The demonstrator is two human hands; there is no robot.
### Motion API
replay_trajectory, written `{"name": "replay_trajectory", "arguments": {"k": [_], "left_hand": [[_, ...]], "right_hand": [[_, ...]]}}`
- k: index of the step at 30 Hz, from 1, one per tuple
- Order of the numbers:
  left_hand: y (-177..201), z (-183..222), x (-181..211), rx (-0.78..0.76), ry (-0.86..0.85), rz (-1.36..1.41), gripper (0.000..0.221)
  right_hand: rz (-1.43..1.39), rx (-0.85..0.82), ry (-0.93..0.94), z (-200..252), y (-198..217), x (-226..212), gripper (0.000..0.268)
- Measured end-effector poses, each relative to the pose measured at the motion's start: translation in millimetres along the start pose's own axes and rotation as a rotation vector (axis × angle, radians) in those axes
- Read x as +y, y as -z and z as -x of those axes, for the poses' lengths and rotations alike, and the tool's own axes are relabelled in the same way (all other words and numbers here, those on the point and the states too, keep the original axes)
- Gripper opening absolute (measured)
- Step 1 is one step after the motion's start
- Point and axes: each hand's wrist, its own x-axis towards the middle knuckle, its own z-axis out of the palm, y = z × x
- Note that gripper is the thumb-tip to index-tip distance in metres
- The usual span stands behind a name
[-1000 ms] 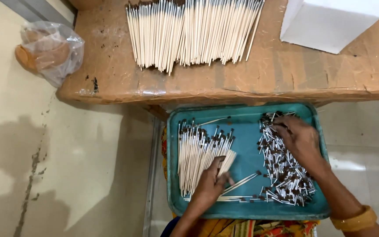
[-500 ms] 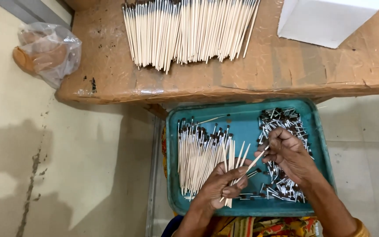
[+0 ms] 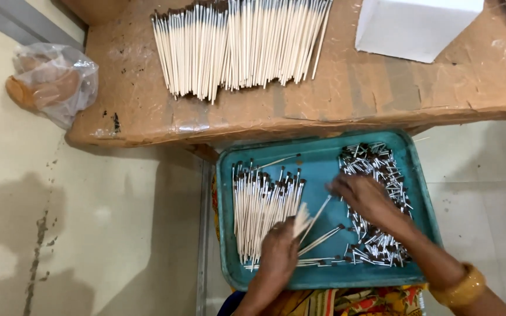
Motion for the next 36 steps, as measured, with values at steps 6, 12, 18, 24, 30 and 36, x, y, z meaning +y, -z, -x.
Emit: {"name": "replay_trajectory", "arguments": {"k": [6,12,18,24,30,36], "left_hand": [[3,24,-25,-0.096,0.783,0.921,0.023],[15,-1,-8,-0.057,0.793,0.967,0.021],[12,-28,11,-0.131,0.832,1.515,0.031],[17,-40,27,-0.26,0.87,1.624,0.032],[8,-34,23,-0.255,0.86,1.571,0.02],[-9,-19,20,-0.092,0.364,0.664,0.02]], "right_hand": [[1.278,0.493,0.553,-100,18,67,0.006],[1.214,0.418,0.709,-63,19,5,0.027],[0.458,0.441,0.555,-6,15,-10,0.019],[-0.621,0.181,0.166,19,0,1,0.01],[-0.63,0.123,0.129,26,0,3,0.009],[-0.445,0.152,0.187,18,-12,25,0.014]]}}
